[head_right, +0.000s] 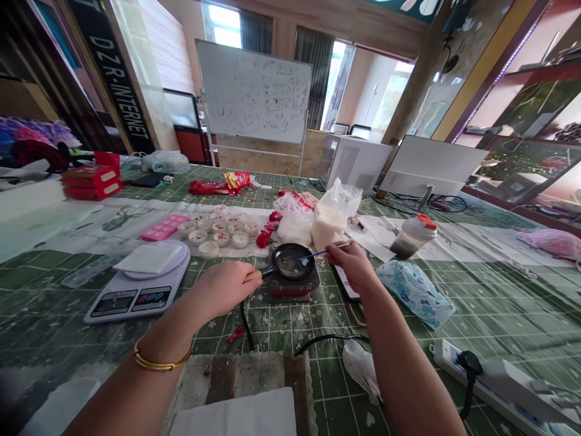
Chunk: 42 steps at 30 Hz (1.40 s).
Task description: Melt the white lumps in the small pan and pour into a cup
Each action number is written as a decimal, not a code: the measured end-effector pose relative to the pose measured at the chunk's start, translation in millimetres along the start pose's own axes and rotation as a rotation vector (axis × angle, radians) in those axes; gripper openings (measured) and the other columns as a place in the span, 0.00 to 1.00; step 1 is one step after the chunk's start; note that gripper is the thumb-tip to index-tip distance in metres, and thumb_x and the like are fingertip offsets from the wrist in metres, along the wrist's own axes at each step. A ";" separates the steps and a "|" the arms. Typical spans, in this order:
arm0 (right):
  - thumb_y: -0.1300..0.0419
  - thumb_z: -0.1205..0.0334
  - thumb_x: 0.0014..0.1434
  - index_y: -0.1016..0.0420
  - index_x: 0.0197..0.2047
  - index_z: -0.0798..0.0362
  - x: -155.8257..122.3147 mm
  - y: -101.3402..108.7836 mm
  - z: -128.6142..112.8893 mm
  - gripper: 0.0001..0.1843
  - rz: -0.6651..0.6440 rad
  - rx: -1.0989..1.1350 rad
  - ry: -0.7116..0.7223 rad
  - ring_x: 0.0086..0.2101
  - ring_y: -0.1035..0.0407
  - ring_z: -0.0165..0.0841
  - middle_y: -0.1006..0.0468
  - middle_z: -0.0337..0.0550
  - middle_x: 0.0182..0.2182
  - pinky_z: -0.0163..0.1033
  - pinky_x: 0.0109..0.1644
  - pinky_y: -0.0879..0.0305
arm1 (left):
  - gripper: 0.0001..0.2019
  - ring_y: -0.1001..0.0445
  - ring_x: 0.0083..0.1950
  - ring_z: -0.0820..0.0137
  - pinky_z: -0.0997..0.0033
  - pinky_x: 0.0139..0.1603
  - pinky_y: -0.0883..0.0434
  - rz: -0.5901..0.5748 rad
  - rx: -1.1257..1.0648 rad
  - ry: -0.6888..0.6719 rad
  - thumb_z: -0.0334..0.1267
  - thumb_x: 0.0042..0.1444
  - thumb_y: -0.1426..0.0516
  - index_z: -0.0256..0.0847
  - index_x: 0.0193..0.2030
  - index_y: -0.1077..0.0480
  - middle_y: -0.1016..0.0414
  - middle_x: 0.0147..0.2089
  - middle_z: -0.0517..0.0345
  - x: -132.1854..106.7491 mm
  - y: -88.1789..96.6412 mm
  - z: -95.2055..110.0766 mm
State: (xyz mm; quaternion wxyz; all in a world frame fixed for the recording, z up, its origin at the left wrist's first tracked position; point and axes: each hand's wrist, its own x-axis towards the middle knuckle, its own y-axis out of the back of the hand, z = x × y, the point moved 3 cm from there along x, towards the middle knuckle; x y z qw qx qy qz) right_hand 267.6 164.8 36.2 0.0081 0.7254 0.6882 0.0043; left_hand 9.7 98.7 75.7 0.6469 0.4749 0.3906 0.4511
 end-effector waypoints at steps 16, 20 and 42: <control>0.30 0.53 0.40 0.25 0.32 0.54 -12.2 14.7 -1.2 0.18 -0.083 -0.007 0.018 0.29 0.30 0.29 0.25 0.40 0.26 0.35 0.35 0.32 | 0.16 0.27 0.33 0.63 0.70 0.27 0.41 0.013 0.013 -0.007 0.44 0.57 0.54 0.39 0.29 0.30 0.25 0.30 0.49 0.7 -2.0 -2.6; 0.30 0.54 0.42 0.24 0.32 0.53 -20.4 42.3 -9.6 0.15 -0.045 -0.019 0.022 0.28 0.31 0.28 0.25 0.39 0.25 0.33 0.32 0.33 | 0.16 0.27 0.33 0.62 0.69 0.28 0.41 0.011 0.005 -0.014 0.43 0.58 0.54 0.39 0.30 0.29 0.25 0.31 0.49 0.3 -1.0 -2.9; 0.34 0.52 0.47 0.24 0.37 0.50 -24.2 24.5 -4.2 0.15 -0.049 -0.096 0.193 0.30 0.29 0.30 0.22 0.39 0.29 0.37 0.36 0.31 | 0.16 0.31 0.26 0.67 0.71 0.23 0.49 0.024 0.014 -0.003 0.42 0.57 0.53 0.39 0.24 0.33 0.28 0.25 0.54 2.3 -2.1 -1.0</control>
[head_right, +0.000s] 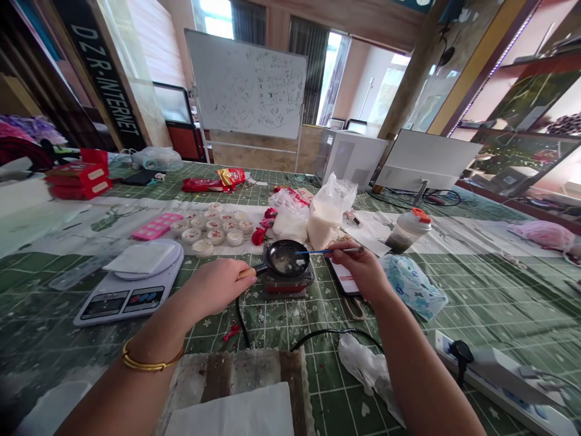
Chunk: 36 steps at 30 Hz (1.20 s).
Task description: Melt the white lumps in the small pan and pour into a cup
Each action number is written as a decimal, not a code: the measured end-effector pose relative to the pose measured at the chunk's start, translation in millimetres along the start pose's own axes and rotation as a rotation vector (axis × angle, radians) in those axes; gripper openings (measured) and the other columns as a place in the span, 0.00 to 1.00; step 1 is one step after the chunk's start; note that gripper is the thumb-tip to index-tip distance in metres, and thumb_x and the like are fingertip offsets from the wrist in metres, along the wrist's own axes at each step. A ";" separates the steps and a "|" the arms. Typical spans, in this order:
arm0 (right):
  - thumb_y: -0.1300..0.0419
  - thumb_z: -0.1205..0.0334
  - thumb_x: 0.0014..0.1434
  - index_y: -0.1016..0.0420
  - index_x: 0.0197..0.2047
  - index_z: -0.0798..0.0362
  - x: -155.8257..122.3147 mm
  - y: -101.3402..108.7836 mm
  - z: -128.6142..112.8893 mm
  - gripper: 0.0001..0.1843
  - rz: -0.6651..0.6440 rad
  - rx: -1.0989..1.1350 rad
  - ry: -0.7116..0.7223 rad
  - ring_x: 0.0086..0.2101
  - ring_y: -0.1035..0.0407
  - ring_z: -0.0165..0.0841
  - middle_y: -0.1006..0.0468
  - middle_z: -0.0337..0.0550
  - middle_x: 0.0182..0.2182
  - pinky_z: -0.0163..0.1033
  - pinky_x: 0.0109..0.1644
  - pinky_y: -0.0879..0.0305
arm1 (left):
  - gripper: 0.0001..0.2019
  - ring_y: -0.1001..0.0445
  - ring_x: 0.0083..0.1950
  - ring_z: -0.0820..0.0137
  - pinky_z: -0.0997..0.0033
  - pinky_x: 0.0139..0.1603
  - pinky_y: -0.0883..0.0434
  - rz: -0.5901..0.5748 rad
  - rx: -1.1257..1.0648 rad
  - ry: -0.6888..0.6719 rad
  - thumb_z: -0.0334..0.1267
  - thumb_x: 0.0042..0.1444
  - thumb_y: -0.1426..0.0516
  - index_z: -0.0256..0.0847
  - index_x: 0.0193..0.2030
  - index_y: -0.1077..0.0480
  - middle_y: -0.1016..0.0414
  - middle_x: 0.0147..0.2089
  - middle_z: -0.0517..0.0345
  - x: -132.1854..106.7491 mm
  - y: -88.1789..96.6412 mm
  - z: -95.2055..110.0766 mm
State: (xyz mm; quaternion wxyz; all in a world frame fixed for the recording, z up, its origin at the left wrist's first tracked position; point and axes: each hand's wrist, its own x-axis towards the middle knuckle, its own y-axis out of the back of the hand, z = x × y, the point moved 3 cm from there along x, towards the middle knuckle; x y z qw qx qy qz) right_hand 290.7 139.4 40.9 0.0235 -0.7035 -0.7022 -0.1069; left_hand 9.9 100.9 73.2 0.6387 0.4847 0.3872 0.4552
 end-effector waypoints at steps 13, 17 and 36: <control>0.35 0.50 0.49 0.24 0.36 0.48 -10.6 37.5 0.8 0.14 0.016 -0.148 0.078 0.35 0.27 0.33 0.20 0.40 0.33 0.39 0.41 0.31 | 0.15 0.32 0.27 0.68 0.71 0.24 0.49 -0.010 -0.019 0.006 0.43 0.56 0.54 0.40 0.23 0.35 0.29 0.25 0.55 2.8 -2.0 1.1; 0.39 0.48 0.52 0.25 0.41 0.50 -7.4 17.7 -6.1 0.17 -0.034 -0.238 0.101 0.37 0.27 0.35 0.20 0.43 0.35 0.41 0.42 0.31 | 0.16 0.34 0.25 0.69 0.71 0.24 0.49 -0.012 -0.024 -0.001 0.43 0.56 0.55 0.40 0.22 0.37 0.31 0.24 0.57 2.9 -1.7 1.8; 0.50 0.55 0.62 0.26 0.41 0.48 -30.1 -61.5 -54.9 0.13 -0.196 -0.856 0.332 0.39 0.30 0.34 0.22 0.40 0.37 0.38 0.44 0.38 | 0.17 0.30 0.30 0.66 0.71 0.25 0.46 -0.023 0.026 0.033 0.42 0.57 0.57 0.39 0.27 0.32 0.27 0.29 0.51 -0.6 1.1 3.6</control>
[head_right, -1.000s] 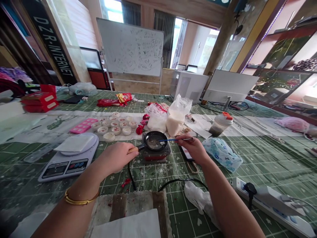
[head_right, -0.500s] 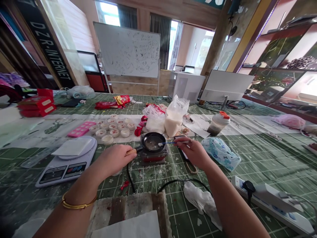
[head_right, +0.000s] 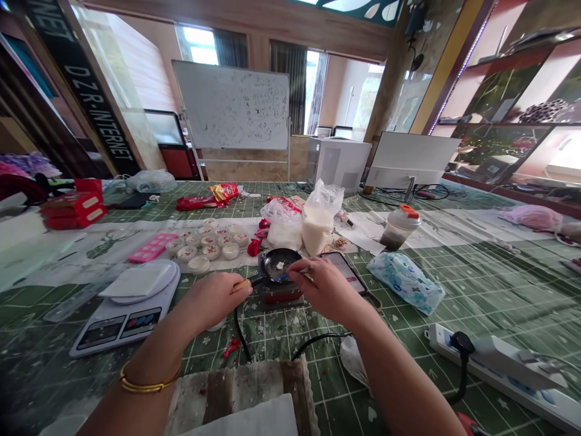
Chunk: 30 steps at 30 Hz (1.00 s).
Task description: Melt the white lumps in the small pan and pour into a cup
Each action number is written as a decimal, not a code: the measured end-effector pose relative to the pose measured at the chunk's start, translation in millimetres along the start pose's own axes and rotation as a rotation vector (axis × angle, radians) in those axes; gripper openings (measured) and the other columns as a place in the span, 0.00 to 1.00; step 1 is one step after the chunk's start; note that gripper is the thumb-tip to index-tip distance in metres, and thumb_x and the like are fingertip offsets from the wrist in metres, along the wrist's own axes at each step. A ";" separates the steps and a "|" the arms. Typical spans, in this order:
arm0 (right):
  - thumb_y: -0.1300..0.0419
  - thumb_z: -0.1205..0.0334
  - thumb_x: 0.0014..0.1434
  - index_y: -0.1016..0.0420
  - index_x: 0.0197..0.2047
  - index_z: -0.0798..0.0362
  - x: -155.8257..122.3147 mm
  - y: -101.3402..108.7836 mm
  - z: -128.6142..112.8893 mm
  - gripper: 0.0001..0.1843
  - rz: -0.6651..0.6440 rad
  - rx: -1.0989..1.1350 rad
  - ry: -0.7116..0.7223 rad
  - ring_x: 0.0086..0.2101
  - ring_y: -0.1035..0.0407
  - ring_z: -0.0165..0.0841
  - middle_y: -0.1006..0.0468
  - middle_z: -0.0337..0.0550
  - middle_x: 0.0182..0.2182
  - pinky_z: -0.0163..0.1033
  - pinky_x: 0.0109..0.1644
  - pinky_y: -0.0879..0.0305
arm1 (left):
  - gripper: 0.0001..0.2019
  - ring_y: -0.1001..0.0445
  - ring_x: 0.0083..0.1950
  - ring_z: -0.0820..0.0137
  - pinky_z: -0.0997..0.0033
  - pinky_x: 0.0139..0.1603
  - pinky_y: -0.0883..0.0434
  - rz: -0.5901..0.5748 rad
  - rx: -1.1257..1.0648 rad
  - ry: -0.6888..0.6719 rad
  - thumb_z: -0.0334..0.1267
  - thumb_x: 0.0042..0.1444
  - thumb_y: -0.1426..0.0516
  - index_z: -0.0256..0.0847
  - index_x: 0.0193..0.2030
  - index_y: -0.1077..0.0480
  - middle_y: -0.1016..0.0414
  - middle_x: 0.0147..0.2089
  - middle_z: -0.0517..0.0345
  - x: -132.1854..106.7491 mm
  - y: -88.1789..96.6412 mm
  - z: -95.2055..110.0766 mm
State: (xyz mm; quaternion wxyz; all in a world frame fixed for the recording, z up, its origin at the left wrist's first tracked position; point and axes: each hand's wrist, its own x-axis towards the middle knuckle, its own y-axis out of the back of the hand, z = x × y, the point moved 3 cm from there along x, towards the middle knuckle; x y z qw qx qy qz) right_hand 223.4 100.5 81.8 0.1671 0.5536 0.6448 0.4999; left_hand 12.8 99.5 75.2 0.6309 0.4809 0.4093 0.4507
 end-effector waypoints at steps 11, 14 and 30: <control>0.52 0.58 0.62 0.26 0.41 0.49 13.2 2.7 -3.7 0.14 -0.007 -0.098 0.013 0.40 0.30 0.37 0.21 0.42 0.36 0.42 0.48 0.42 | 0.18 0.28 0.31 0.65 0.72 0.26 0.44 0.013 0.027 0.018 0.45 0.59 0.56 0.40 0.27 0.32 0.25 0.31 0.51 1.8 -1.5 -1.4; 0.52 0.58 0.62 0.25 0.39 0.51 12.2 5.9 3.1 0.14 0.029 -0.127 -0.026 0.40 0.30 0.39 0.21 0.44 0.34 0.47 0.50 0.44 | 0.18 0.28 0.32 0.65 0.71 0.26 0.44 0.015 0.026 0.026 0.45 0.59 0.56 0.40 0.27 0.33 0.25 0.31 0.52 2.6 -1.5 -1.2; 0.53 0.57 0.62 0.26 0.39 0.51 9.9 17.0 17.9 0.15 0.145 -0.095 -0.071 0.41 0.31 0.40 0.21 0.45 0.37 0.45 0.49 0.42 | 0.17 0.27 0.35 0.64 0.71 0.28 0.43 0.002 0.053 0.045 0.46 0.59 0.56 0.40 0.28 0.32 0.24 0.33 0.52 3.7 -3.0 -1.3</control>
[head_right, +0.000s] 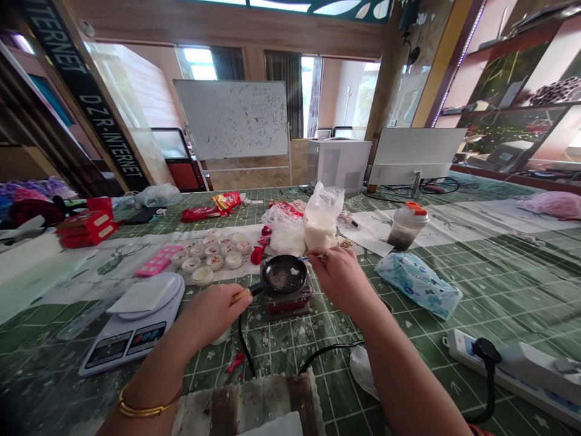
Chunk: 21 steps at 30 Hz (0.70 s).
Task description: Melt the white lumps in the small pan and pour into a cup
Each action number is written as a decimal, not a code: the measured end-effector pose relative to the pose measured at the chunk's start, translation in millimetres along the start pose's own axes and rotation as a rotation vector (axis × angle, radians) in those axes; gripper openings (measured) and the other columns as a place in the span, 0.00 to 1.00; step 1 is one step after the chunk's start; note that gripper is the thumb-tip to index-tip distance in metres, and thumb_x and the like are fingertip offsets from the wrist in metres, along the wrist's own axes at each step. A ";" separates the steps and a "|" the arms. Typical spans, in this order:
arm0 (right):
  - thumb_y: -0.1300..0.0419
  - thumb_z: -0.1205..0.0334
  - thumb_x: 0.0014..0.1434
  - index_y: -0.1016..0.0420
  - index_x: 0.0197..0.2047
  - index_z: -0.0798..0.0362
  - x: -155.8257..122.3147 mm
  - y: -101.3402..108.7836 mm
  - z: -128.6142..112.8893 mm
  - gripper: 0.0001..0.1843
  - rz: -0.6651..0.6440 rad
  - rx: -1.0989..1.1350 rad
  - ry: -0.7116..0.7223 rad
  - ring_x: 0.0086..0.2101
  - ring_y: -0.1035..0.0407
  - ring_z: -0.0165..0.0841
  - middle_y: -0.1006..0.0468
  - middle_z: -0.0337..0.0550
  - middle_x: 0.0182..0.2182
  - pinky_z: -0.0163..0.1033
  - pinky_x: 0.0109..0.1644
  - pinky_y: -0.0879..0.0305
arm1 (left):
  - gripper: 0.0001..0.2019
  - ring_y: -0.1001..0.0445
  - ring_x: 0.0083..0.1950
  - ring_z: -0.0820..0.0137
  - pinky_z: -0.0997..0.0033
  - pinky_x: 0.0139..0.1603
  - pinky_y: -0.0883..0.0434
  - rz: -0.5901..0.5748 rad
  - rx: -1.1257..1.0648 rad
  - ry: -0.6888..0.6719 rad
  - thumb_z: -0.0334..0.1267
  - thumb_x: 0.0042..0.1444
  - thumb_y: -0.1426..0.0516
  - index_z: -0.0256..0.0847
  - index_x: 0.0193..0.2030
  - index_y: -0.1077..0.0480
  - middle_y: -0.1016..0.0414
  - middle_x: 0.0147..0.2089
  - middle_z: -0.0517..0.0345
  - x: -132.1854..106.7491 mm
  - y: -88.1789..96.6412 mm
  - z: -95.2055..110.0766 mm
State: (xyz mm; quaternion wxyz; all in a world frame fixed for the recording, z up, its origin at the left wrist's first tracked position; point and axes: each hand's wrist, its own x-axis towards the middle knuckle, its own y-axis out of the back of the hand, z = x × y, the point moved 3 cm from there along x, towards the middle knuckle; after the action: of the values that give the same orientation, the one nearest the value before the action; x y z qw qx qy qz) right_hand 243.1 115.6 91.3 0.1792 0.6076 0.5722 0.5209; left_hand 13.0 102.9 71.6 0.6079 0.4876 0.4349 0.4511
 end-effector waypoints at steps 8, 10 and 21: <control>0.53 0.59 0.63 0.26 0.40 0.49 -6.7 -3.8 -17.1 0.14 -0.059 0.016 0.065 0.40 0.31 0.37 0.21 0.42 0.37 0.43 0.49 0.42 | 0.18 0.28 0.33 0.65 0.71 0.26 0.46 0.002 0.004 -0.014 0.47 0.60 0.57 0.41 0.27 0.34 0.25 0.31 0.53 -0.2 -0.7 0.8; 0.53 0.59 0.63 0.26 0.39 0.50 -7.3 -4.4 -17.5 0.15 -0.085 0.008 0.069 0.40 0.31 0.38 0.21 0.42 0.35 0.44 0.48 0.42 | 0.19 0.28 0.31 0.66 0.72 0.26 0.47 0.000 0.004 -0.021 0.47 0.60 0.58 0.41 0.27 0.34 0.25 0.30 0.53 -0.4 -1.0 1.0; 0.53 0.59 0.63 0.26 0.38 0.49 -8.7 -5.3 -17.2 0.14 -0.062 0.012 0.064 0.41 0.31 0.38 0.21 0.42 0.37 0.45 0.50 0.44 | 0.19 0.30 0.29 0.69 0.73 0.25 0.48 -0.003 -0.014 -0.031 0.48 0.60 0.58 0.41 0.25 0.37 0.27 0.29 0.55 2.0 -3.4 -1.0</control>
State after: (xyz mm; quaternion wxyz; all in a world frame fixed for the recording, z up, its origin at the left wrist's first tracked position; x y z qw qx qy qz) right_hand 227.7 102.9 90.0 0.1733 0.5736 0.5994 0.5307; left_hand 12.9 104.7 68.0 0.6186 0.4896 0.4233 0.4454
